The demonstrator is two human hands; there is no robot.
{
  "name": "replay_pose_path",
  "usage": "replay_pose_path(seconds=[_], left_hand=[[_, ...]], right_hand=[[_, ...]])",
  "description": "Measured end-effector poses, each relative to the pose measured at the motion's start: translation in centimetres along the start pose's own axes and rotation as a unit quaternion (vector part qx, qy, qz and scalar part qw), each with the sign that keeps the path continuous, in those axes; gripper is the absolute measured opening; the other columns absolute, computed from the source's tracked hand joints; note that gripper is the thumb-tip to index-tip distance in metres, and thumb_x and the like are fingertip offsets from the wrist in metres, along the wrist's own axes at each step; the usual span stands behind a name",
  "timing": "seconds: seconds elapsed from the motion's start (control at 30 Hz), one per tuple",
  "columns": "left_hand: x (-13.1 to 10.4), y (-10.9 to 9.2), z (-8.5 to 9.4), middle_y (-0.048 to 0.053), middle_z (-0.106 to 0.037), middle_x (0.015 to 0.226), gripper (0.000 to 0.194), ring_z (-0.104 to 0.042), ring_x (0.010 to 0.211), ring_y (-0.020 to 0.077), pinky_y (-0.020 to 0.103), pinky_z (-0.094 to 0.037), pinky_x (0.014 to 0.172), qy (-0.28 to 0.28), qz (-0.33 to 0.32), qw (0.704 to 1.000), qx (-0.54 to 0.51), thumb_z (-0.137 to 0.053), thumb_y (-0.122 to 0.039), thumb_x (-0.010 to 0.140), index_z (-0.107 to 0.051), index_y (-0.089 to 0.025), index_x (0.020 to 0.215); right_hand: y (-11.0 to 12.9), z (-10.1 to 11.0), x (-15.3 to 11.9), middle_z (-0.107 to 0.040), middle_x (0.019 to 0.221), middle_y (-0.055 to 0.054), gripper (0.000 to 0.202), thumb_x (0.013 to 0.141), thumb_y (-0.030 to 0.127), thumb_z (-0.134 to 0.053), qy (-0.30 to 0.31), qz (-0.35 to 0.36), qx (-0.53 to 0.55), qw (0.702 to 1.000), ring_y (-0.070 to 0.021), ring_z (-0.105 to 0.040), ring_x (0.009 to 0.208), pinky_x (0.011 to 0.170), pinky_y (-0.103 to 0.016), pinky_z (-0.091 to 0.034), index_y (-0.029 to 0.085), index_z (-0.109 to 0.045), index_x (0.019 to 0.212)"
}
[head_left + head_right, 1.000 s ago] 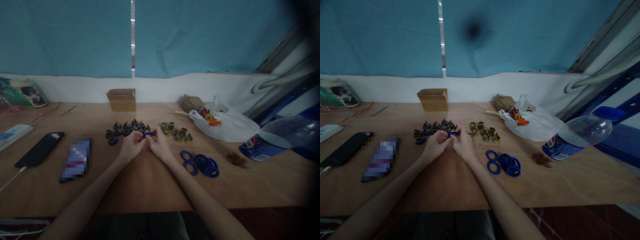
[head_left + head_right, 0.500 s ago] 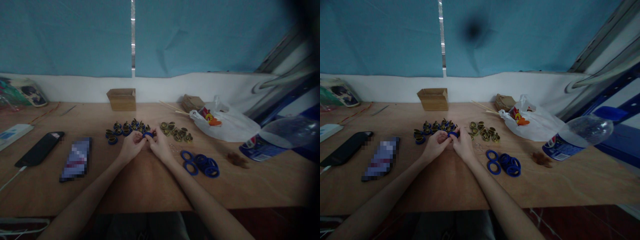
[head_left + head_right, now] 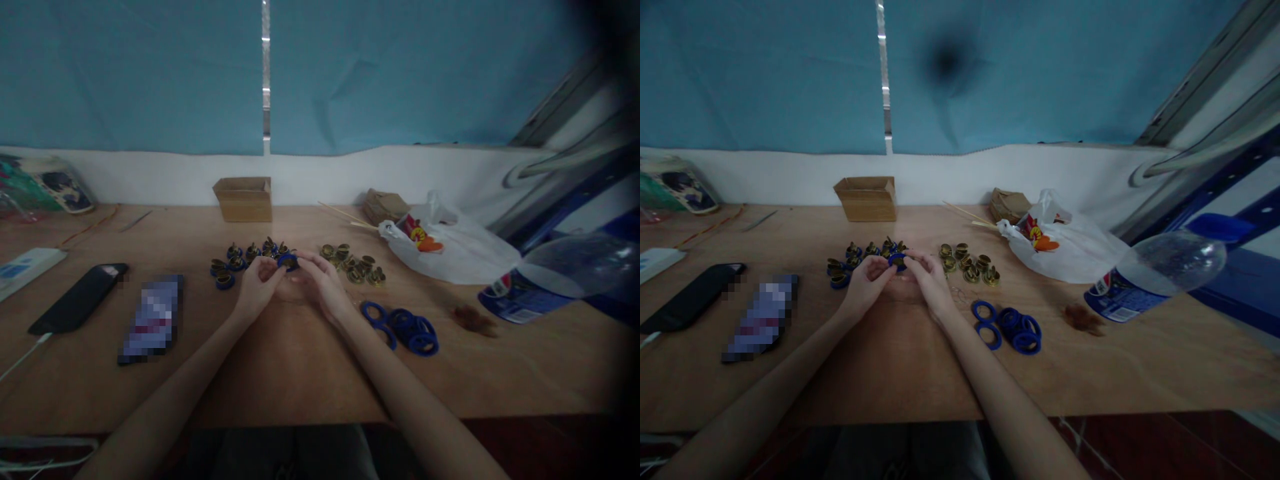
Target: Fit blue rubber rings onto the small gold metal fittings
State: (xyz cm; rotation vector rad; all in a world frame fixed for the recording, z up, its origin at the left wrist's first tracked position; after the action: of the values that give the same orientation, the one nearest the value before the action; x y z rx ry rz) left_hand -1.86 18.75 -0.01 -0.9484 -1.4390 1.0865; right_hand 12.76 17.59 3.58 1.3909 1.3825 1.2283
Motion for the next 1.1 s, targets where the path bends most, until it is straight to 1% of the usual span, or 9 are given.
replay_pose_path(seconds=[0.17,0.37,0.43,0.53,0.7,0.83,0.93,1.03,1.1], left_hand=[[-0.1,-0.3,0.0,0.003,-0.067,0.084,0.024,-0.066,0.076,0.0147,0.028,-0.054,0.071,-0.001,0.017,1.0,-0.011,-0.07,-0.029,0.071,-0.057,-0.017,0.089],[-0.1,-0.7,0.2,0.0,-0.065,0.072,0.018,-0.062,0.064,0.0118,0.024,-0.051,0.062,-0.004,0.057,0.998,-0.024,-0.07,-0.031,0.073,-0.062,-0.016,0.077],[-0.1,-0.7,0.4,-0.001,-0.064,0.069,0.019,-0.061,0.062,0.0109,0.023,-0.05,0.06,-0.007,0.069,0.997,-0.033,-0.069,-0.034,0.073,-0.061,-0.016,0.073],[0.0,-0.7,0.8,-0.001,-0.063,0.069,0.023,-0.059,0.06,0.0096,0.02,-0.047,0.056,-0.023,0.085,0.995,-0.045,-0.071,-0.036,0.072,-0.06,-0.016,0.072],[-0.1,-0.8,0.9,0.001,-0.065,0.073,0.035,-0.06,0.056,0.0101,0.019,-0.045,0.047,-0.022,0.127,0.989,-0.076,-0.072,-0.043,0.072,-0.058,-0.016,0.089],[-0.2,-1.1,0.7,0.004,-0.068,0.084,0.043,-0.066,0.061,0.013,0.022,-0.049,0.051,-0.015,0.145,0.983,-0.112,-0.073,-0.046,0.071,-0.054,-0.018,0.099],[-0.3,-1.0,0.1,0.006,-0.069,0.087,0.041,-0.067,0.068,0.0148,0.023,-0.051,0.057,0.022,0.149,0.976,-0.157,-0.066,-0.052,0.076,-0.059,-0.017,0.096],[-0.4,-0.9,-0.5,0.007,-0.069,0.085,0.04,-0.066,0.072,0.015,0.023,-0.05,0.062,0.071,0.139,0.971,-0.179,-0.06,-0.054,0.08,-0.064,-0.015,0.088],[-0.5,-0.8,-0.7,0.005,-0.069,0.083,0.038,-0.065,0.071,0.014,0.023,-0.049,0.064,0.081,0.137,0.971,-0.181,-0.062,-0.052,0.08,-0.065,-0.015,0.085]], right_hand=[[0.0,-0.2,-0.1,-0.067,0.113,-0.006,0.029,0.077,0.032,-0.062,0.014,0.016,-0.022,1.0,-0.021,-0.064,0.103,0.087,-0.037,-0.054,0.021,-0.065,0.103],[0.7,-0.4,-0.4,-0.061,0.126,-0.007,0.036,0.081,0.027,-0.058,0.006,0.115,-0.149,0.982,-0.0214,-0.056,0.118,0.1,-0.041,-0.045,0.023,-0.06,0.117],[1.3,-0.5,-0.7,-0.056,0.133,-0.008,0.042,0.081,0.024,-0.058,-0.005,0.176,-0.22,0.959,-0.022,-0.05,0.124,0.105,-0.043,-0.041,0.024,-0.057,0.123],[2.2,-1.0,-1.7,-0.047,0.142,-0.01,0.05,0.082,0.022,-0.057,-0.008,0.268,-0.326,0.906,-0.0236,-0.041,0.133,0.112,-0.047,-0.031,0.023,-0.05,0.131],[2.4,-2.2,-2.8,-0.043,0.145,-0.012,0.056,0.083,0.02,-0.053,0.034,0.33,-0.406,0.851,-0.0241,-0.034,0.137,0.113,-0.048,-0.03,0.019,-0.044,0.138],[1.9,-2.7,-2.9,-0.044,0.144,-0.015,0.054,0.083,0.02,-0.052,0.064,0.345,-0.432,0.831,-0.024,-0.033,0.138,0.113,-0.046,-0.031,0.013,-0.045,0.136],[1.6,-2.8,-2.9,-0.05,0.139,-0.014,0.048,0.083,0.02,-0.053,0.075,0.344,-0.44,0.826,-0.0245,-0.035,0.137,0.112,-0.046,-0.033,0.013,-0.051,0.13],[1.6,-3.0,-3.0,-0.059,0.129,-0.012,0.032,0.083,0.018,-0.052,0.093,0.342,-0.447,0.821,-0.0248,-0.037,0.136,0.111,-0.045,-0.034,0.015,-0.061,0.113],[1.6,-3.1,-3.0,-0.063,0.122,-0.011,0.022,0.082,0.016,-0.052,0.105,0.342,-0.447,0.82,-0.0245,-0.039,0.134,0.111,-0.044,-0.034,0.015,-0.064,0.101]])
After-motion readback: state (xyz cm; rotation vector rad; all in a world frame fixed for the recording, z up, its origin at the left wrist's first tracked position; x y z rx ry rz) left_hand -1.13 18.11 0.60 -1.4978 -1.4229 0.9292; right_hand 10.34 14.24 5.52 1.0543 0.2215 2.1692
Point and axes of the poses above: each hand's wrist, its own x-axis towards the middle knuckle, its own z-axis out of the back of the hand, y = z × x, the point moved 5 cm from there along x, towards the middle knuckle
